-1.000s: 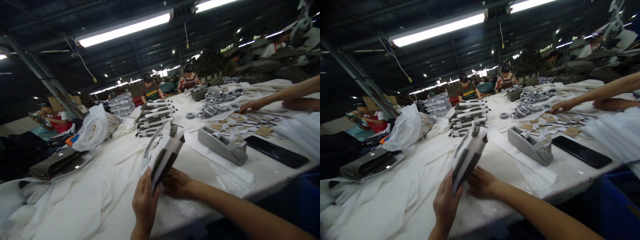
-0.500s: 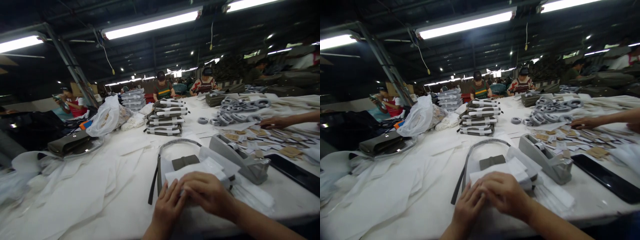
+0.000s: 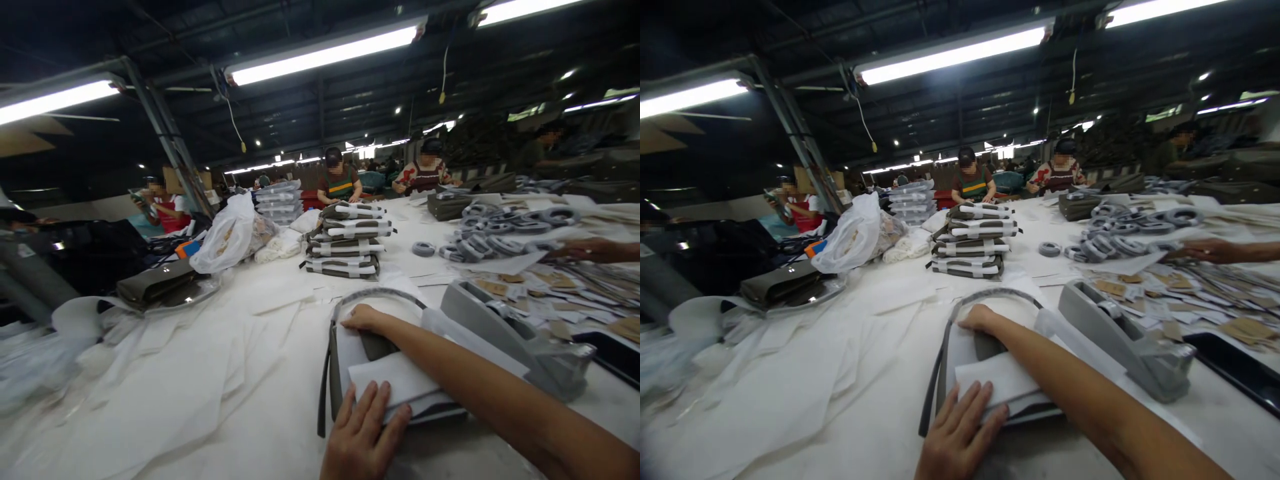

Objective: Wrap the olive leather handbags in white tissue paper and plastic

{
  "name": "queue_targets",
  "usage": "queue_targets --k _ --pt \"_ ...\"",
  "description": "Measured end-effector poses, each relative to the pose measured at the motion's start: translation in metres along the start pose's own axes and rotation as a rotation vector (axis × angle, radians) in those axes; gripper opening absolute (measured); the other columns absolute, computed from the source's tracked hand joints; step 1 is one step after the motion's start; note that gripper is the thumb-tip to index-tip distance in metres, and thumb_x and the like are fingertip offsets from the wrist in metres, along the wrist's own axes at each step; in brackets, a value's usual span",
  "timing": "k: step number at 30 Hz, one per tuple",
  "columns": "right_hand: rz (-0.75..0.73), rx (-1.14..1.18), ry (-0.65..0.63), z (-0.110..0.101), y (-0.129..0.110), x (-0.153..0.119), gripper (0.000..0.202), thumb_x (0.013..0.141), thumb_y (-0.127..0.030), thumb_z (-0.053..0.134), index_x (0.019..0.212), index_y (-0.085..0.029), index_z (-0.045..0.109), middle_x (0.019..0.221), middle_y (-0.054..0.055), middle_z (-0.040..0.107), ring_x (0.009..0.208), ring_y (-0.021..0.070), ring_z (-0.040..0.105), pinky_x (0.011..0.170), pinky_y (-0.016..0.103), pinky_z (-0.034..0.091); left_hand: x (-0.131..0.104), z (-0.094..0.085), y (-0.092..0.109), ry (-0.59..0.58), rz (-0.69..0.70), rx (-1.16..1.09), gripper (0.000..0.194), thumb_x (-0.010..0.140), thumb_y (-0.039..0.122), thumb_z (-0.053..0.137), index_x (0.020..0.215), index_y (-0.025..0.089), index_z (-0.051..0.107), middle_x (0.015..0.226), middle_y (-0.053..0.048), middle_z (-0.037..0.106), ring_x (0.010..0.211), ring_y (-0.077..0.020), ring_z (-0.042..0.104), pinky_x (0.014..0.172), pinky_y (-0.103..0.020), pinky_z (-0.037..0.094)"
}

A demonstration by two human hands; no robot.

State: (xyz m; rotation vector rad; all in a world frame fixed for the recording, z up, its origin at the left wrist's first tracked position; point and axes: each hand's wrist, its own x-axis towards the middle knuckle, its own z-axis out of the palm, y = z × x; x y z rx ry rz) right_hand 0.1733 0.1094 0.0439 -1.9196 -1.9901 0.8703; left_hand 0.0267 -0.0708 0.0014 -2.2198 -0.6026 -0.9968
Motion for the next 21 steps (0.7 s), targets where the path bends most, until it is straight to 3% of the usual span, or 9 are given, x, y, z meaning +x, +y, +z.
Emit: queue_targets --k 6,10,14,17,21 --pt "-0.052 0.487 0.02 -0.008 0.008 -0.009 0.026 0.095 -0.037 0.061 0.102 -0.012 0.068 0.095 0.007 0.073 0.081 0.0151 0.07 0.071 0.028 0.057 0.002 0.004 0.001 0.015 -0.025 -0.025 0.031 0.1 0.02 0.048 0.123 0.03 0.067 0.121 -0.003 0.071 0.115 -0.0186 0.066 0.118 -0.047 0.022" --pt "-0.193 0.681 0.083 -0.022 0.005 -0.028 0.034 0.087 -0.046 0.068 0.095 -0.014 0.074 0.095 0.01 0.077 0.09 0.0183 0.072 0.083 0.028 0.055 0.004 0.001 0.001 -0.004 -0.042 -0.045 0.03 0.1 0.022 0.048 0.12 0.031 0.069 0.121 -0.003 0.071 0.114 -0.0185 0.066 0.116 -0.045 0.027" --pt "-0.317 0.71 0.104 -0.03 0.0 -0.066 0.035 0.078 -0.049 0.074 0.093 -0.017 0.077 0.095 0.007 0.078 0.093 0.0211 0.07 0.091 0.033 0.052 0.008 -0.004 -0.002 -0.064 -0.035 -0.049 0.033 0.101 0.02 0.044 0.12 0.031 0.069 0.121 -0.003 0.071 0.112 -0.0192 0.067 0.107 -0.041 0.044" --pt "-0.444 0.629 0.109 -0.028 0.0 -0.102 0.027 0.082 -0.045 0.072 0.093 -0.021 0.079 0.095 0.004 0.078 0.093 0.0215 0.07 0.09 0.032 0.052 0.008 -0.007 -0.003 -0.123 -0.029 -0.054 0.037 0.102 0.017 0.04 0.124 0.031 0.066 0.123 -0.003 0.07 0.112 -0.0201 0.068 0.097 -0.038 0.055" --pt "-0.619 0.494 0.103 -0.01 0.014 -0.144 0.016 0.09 -0.028 0.065 0.097 -0.025 0.079 0.096 0.002 0.078 0.091 0.0185 0.071 0.086 0.027 0.055 0.005 -0.006 -0.003 -0.166 -0.064 -0.105 0.04 0.102 0.016 0.038 0.134 0.03 0.058 0.126 -0.004 0.069 0.116 -0.022 0.066 0.092 -0.04 0.059"
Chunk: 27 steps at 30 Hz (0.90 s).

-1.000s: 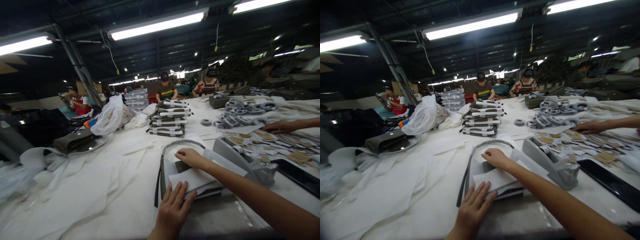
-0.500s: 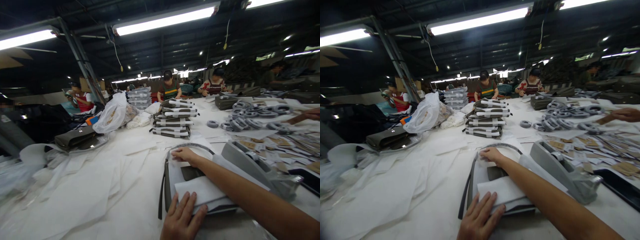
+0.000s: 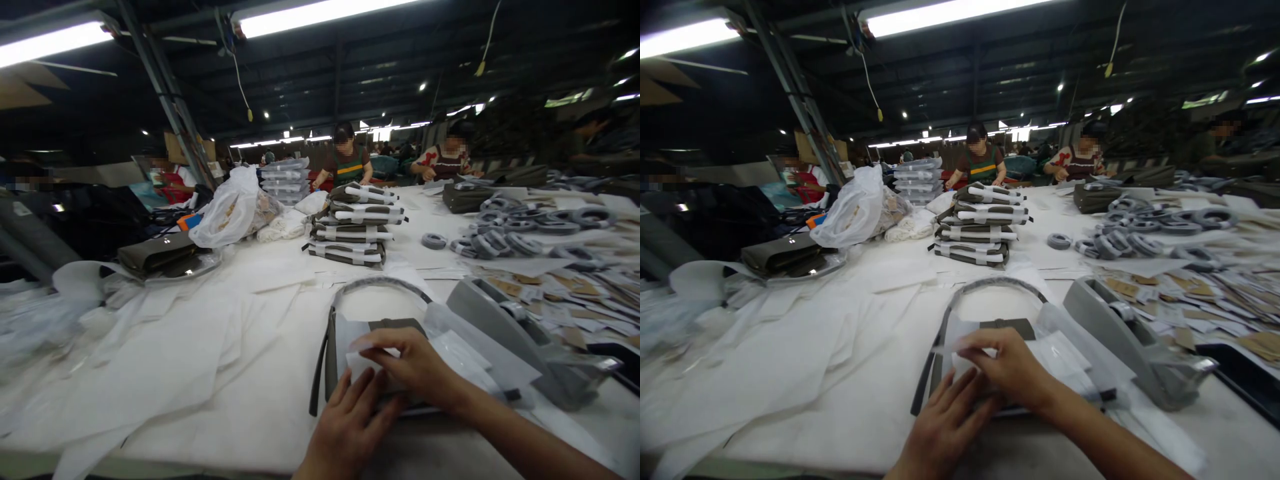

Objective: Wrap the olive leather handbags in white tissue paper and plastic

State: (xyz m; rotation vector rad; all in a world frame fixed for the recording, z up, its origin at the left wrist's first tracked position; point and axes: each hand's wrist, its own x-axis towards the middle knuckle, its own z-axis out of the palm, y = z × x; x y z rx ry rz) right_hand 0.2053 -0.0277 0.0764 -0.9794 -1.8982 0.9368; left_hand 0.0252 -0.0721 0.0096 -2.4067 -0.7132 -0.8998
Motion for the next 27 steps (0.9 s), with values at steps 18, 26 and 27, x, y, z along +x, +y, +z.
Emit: queue_targets --k 18,26,27 --pt "-0.439 -0.088 -0.016 0.012 0.018 -0.071 0.038 0.091 -0.004 0.058 0.12 -0.027 0.067 0.101 0.005 0.071 0.104 0.0161 0.067 0.09 0.027 0.057 -0.019 0.01 0.011 0.123 -0.311 -0.292 0.025 0.099 0.016 0.045 0.118 0.01 0.06 0.111 -0.015 0.072 0.112 -0.0214 0.067 0.102 -0.038 0.055" --pt "-0.541 -0.257 -0.096 0.016 0.018 -0.079 0.03 0.094 -0.011 0.056 0.118 -0.025 0.067 0.098 0.005 0.074 0.102 0.0166 0.068 0.091 0.029 0.056 -0.023 0.007 0.012 0.109 -0.334 -0.278 0.041 0.097 0.009 0.046 0.137 0.018 0.052 0.148 -0.017 0.048 0.141 -0.0276 0.041 0.104 -0.042 0.054" --pt "-0.512 -0.264 -0.145 0.013 0.013 -0.078 0.026 0.094 -0.015 0.058 0.116 -0.025 0.068 0.096 0.004 0.074 0.097 0.0162 0.069 0.092 0.029 0.055 -0.022 0.007 0.011 0.089 -0.306 -0.276 0.04 0.097 0.011 0.047 0.137 0.017 0.053 0.147 -0.016 0.049 0.143 -0.029 0.037 0.105 -0.045 0.053"
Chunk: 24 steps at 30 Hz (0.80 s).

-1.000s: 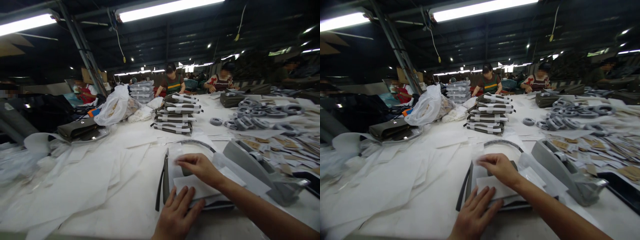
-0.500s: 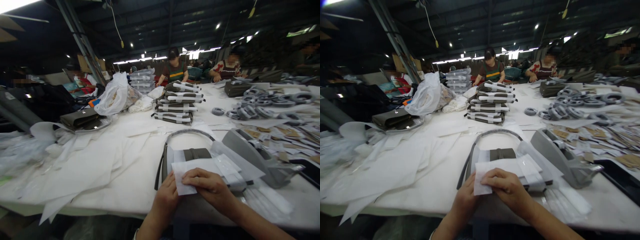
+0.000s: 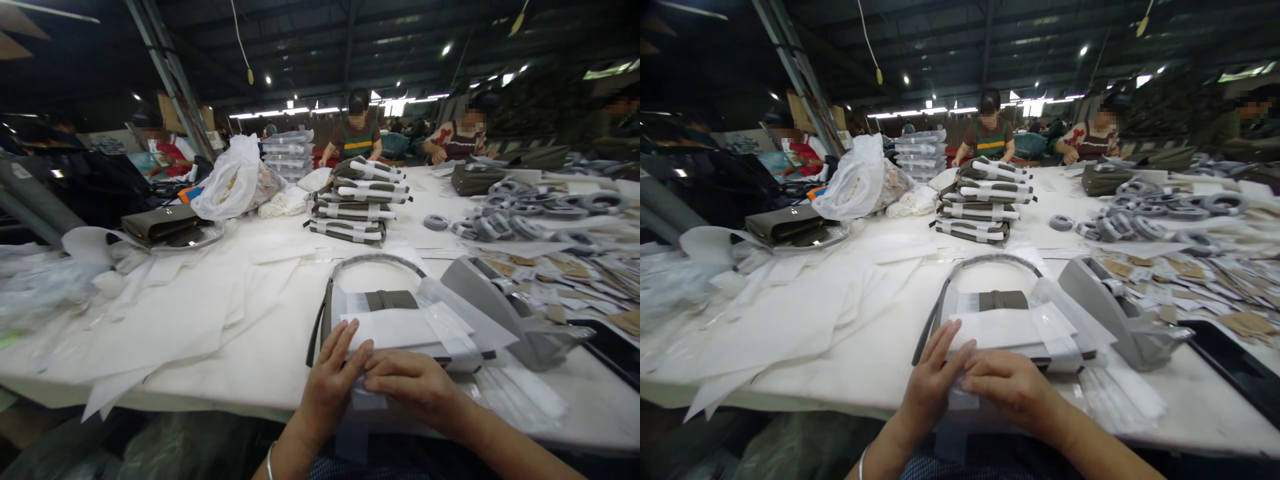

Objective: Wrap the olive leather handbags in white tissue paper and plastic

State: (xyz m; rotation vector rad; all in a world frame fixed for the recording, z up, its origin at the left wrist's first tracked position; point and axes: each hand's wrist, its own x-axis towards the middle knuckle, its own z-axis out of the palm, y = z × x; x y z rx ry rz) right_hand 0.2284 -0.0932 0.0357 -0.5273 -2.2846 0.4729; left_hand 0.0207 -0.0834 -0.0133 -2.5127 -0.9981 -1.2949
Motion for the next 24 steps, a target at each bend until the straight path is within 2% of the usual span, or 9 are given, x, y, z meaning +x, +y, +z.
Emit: queue_targets --k 3,6,7,10,12,14,19,22,24 --pt "0.121 -0.037 -0.098 -0.02 -0.001 0.013 0.02 0.096 -0.033 0.059 0.109 -0.026 0.071 0.09 0.003 0.076 0.088 0.0174 0.071 0.096 0.032 0.053 0.001 -0.001 -0.001 -0.067 0.052 0.003 0.04 0.099 0.01 0.043 0.138 0.014 0.052 0.136 -0.011 0.061 0.14 -0.0252 0.042 0.107 -0.045 0.052" --pt "0.343 -0.266 0.001 -0.04 0.022 0.035 0.03 0.099 -0.038 0.049 0.113 -0.025 0.072 0.105 0.006 0.076 0.102 0.0223 0.069 0.096 0.036 0.052 0.0 0.0 -0.001 -0.092 0.056 0.023 0.045 0.099 0.005 0.035 0.141 0.015 0.049 0.136 -0.007 0.062 0.135 -0.0206 0.049 0.108 -0.043 0.051" --pt "0.413 -0.36 -0.017 -0.045 0.035 0.043 0.032 0.099 -0.038 0.048 0.116 -0.023 0.071 0.113 0.007 0.074 0.107 0.0244 0.067 0.096 0.038 0.052 -0.001 0.0 -0.002 -0.097 0.056 0.031 0.047 0.099 0.003 0.033 0.141 0.015 0.049 0.137 -0.007 0.062 0.136 -0.0205 0.048 0.108 -0.043 0.05" --pt "0.538 -0.538 -0.301 -0.05 0.077 0.064 0.036 0.098 -0.036 0.047 0.118 -0.017 0.07 0.12 0.013 0.071 0.11 0.0297 0.065 0.096 0.043 0.048 -0.002 0.001 -0.002 -0.101 0.06 0.052 0.049 0.098 0.002 0.029 0.141 0.015 0.048 0.139 -0.006 0.06 0.138 -0.0207 0.045 0.109 -0.042 0.049" --pt "0.552 -0.559 -0.449 -0.048 0.097 0.074 0.034 0.098 -0.033 0.046 0.111 -0.017 0.073 0.114 0.013 0.073 0.103 0.0296 0.067 0.091 0.04 0.048 -0.003 0.003 -0.003 -0.097 0.064 0.061 0.048 0.099 0.003 0.03 0.142 0.015 0.048 0.14 -0.006 0.059 0.139 -0.021 0.043 0.11 -0.042 0.048" --pt "0.538 -0.543 -0.506 -0.045 0.108 0.083 0.032 0.097 -0.031 0.047 0.102 -0.018 0.076 0.106 0.012 0.076 0.096 0.0275 0.069 0.085 0.036 0.047 -0.004 0.003 -0.003 -0.092 0.065 0.059 0.046 0.1 0.006 0.032 0.142 0.015 0.048 0.14 -0.006 0.059 0.14 -0.0212 0.043 0.111 -0.043 0.047" --pt "0.53 -0.502 -0.578 -0.031 0.108 0.101 0.04 0.098 -0.032 0.043 0.079 -0.021 0.076 0.087 0.008 0.078 0.079 0.022 0.069 0.075 0.03 0.045 -0.006 0.004 -0.002 -0.089 0.057 0.031 0.041 0.102 0.014 0.037 0.141 0.015 0.049 0.139 -0.007 0.06 0.139 -0.0207 0.044 0.111 -0.043 0.047" --pt "0.54 -0.485 -0.568 -0.016 0.104 0.108 0.037 0.097 -0.029 0.045 0.078 -0.021 0.076 0.085 0.007 0.078 0.077 0.0203 0.069 0.086 0.032 0.045 -0.005 0.004 -0.002 -0.083 0.06 0.029 0.039 0.102 0.014 0.039 0.138 0.015 0.052 0.135 -0.007 0.063 0.136 -0.0196 0.048 0.111 -0.041 0.047" --pt "0.545 -0.485 -0.55 -0.008 0.101 0.11 0.035 0.096 -0.026 0.045 0.079 -0.02 0.075 0.085 0.008 0.078 0.079 0.0215 0.07 0.1 0.04 0.04 -0.005 0.005 -0.002 -0.087 0.058 0.034 0.038 0.102 0.014 0.039 0.137 0.015 0.054 0.135 -0.007 0.063 0.135 -0.0193 0.05 0.111 -0.041 0.047"
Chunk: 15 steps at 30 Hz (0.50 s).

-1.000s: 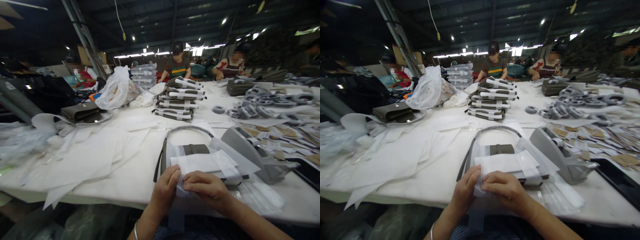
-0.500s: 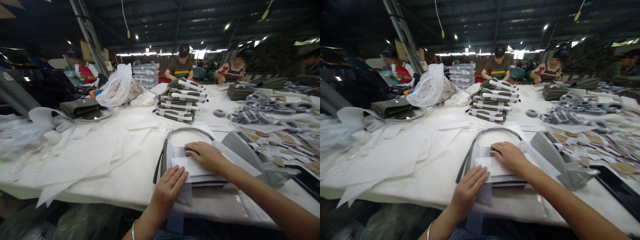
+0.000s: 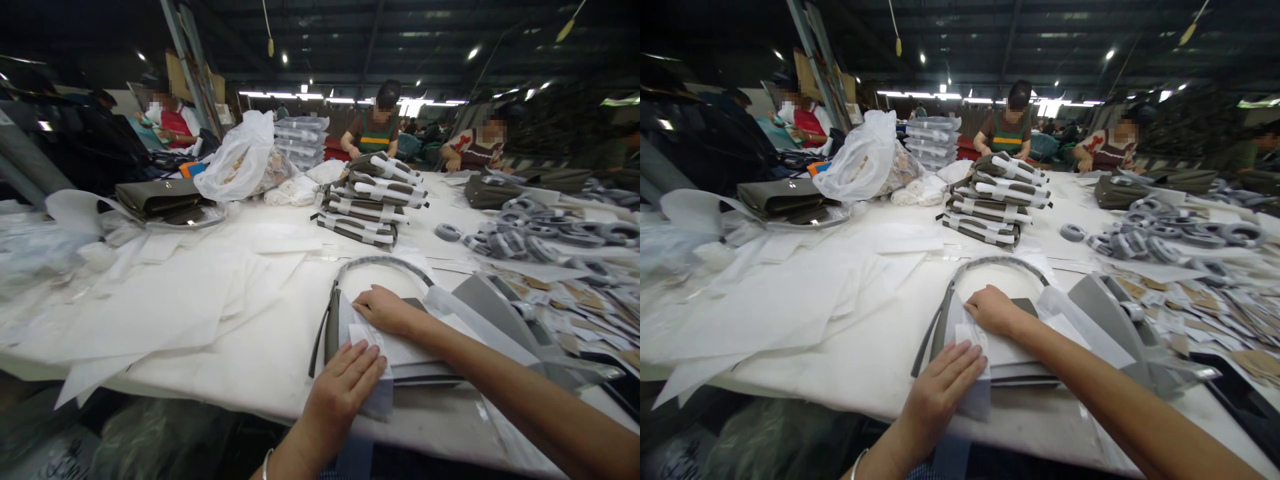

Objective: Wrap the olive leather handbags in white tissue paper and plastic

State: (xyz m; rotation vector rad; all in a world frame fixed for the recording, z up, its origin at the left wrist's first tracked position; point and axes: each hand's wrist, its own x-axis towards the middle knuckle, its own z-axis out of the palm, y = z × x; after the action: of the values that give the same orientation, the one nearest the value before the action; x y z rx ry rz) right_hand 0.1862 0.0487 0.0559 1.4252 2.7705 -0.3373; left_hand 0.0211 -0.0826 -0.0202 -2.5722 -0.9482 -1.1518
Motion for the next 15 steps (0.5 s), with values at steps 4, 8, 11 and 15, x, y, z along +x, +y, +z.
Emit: queue_targets --k 4,8,11,15 --pt "-0.011 0.006 0.058 0.004 -0.006 -0.01 0.032 0.097 -0.022 0.043 0.096 -0.018 0.076 0.109 0.013 0.075 0.117 0.03 0.062 0.111 0.055 0.03 0.001 0.0 0.001 0.0 -0.015 0.002 0.038 0.1 0.012 0.042 0.135 0.015 0.055 0.133 -0.007 0.065 0.131 -0.0192 0.054 0.11 -0.04 0.049" --pt "-0.091 0.084 0.15 0.008 -0.005 -0.05 0.032 0.098 -0.022 0.043 0.116 -0.021 0.071 0.129 0.01 0.067 0.13 0.0275 0.054 0.112 0.056 0.035 0.001 -0.001 0.001 0.004 -0.045 -0.033 0.04 0.1 0.009 0.041 0.137 0.016 0.053 0.134 -0.006 0.064 0.131 -0.019 0.053 0.11 -0.04 0.048" --pt "-0.131 0.167 0.353 0.016 -0.008 -0.094 0.032 0.101 -0.026 0.043 0.123 -0.021 0.066 0.127 0.009 0.068 0.124 0.0231 0.059 0.114 0.052 0.038 0.002 -0.001 0.0 0.004 -0.042 -0.06 0.043 0.099 0.005 0.038 0.138 0.016 0.052 0.135 -0.006 0.064 0.133 -0.0187 0.051 0.11 -0.041 0.049" --pt "-0.214 0.081 0.507 0.036 -0.017 -0.14 0.047 0.097 -0.035 0.056 0.141 -0.022 0.051 0.135 0.01 0.063 0.129 0.0238 0.056 0.114 0.047 0.042 0.003 -0.003 -0.001 0.017 -0.034 -0.074 0.047 0.097 0.002 0.037 0.141 0.014 0.048 0.131 -0.008 0.065 0.131 -0.0179 0.054 0.109 -0.04 0.05"
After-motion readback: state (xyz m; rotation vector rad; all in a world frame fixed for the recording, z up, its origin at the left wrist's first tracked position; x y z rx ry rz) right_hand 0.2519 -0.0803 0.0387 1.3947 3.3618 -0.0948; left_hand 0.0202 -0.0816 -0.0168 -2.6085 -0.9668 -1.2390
